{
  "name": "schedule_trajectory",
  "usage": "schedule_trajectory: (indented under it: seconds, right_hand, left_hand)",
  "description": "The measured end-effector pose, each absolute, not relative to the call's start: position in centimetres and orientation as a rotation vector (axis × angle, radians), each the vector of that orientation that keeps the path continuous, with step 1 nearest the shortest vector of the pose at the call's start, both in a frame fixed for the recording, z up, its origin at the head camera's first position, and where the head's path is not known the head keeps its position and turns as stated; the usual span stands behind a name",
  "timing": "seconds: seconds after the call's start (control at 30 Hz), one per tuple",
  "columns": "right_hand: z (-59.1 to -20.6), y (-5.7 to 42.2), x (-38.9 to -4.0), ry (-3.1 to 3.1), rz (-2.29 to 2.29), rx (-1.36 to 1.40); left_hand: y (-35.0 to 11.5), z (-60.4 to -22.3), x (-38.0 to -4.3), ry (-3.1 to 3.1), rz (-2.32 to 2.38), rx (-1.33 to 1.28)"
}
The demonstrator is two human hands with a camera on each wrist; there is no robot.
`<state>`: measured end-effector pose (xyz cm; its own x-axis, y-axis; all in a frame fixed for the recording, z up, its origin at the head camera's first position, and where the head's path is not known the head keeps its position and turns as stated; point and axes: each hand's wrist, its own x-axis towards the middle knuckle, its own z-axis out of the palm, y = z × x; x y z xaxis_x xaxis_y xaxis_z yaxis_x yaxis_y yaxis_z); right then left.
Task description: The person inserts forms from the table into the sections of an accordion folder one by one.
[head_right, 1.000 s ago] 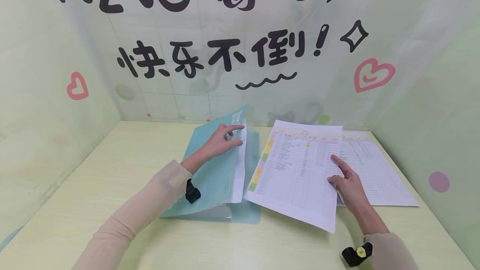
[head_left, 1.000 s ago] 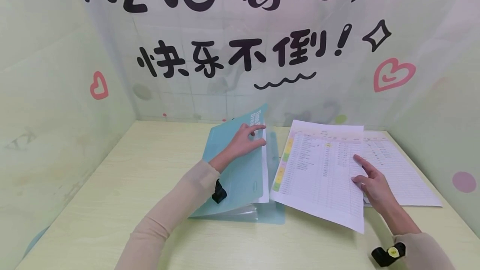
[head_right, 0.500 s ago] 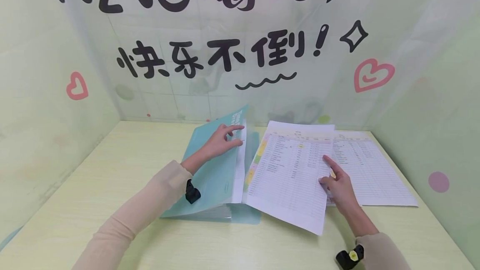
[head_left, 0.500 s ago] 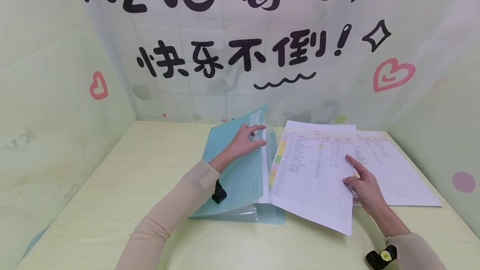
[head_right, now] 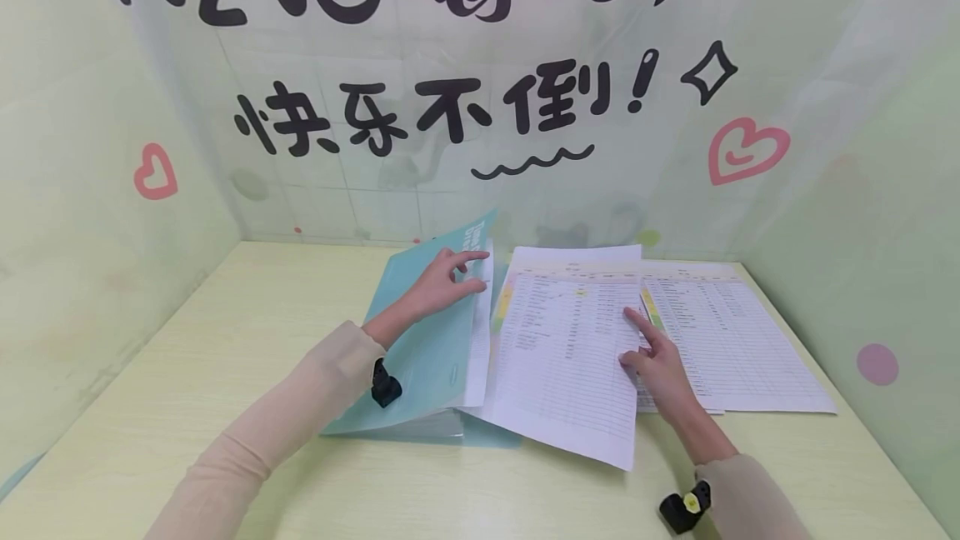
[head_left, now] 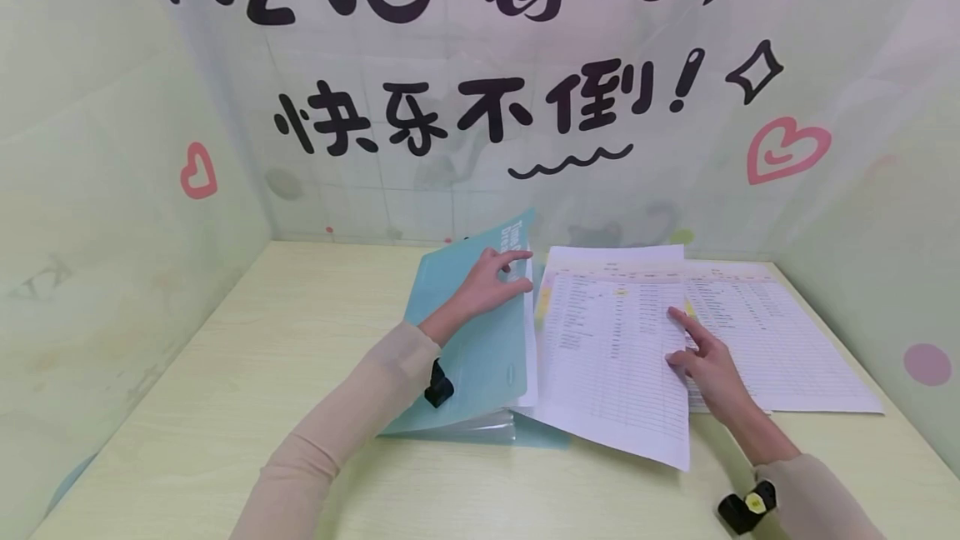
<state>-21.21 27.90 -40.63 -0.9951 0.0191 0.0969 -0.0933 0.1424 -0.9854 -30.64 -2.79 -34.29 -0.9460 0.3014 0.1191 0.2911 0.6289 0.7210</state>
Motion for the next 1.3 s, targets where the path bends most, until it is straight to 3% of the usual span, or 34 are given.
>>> schedule_trajectory:
  seconds: [1.3]
  right_hand:
    - [-40.0,24.1,-27.3,-2.510,2.084,0.154]
  left_hand:
    - [-2.6,-34.6,-30.7,2.823,1.240,0.507]
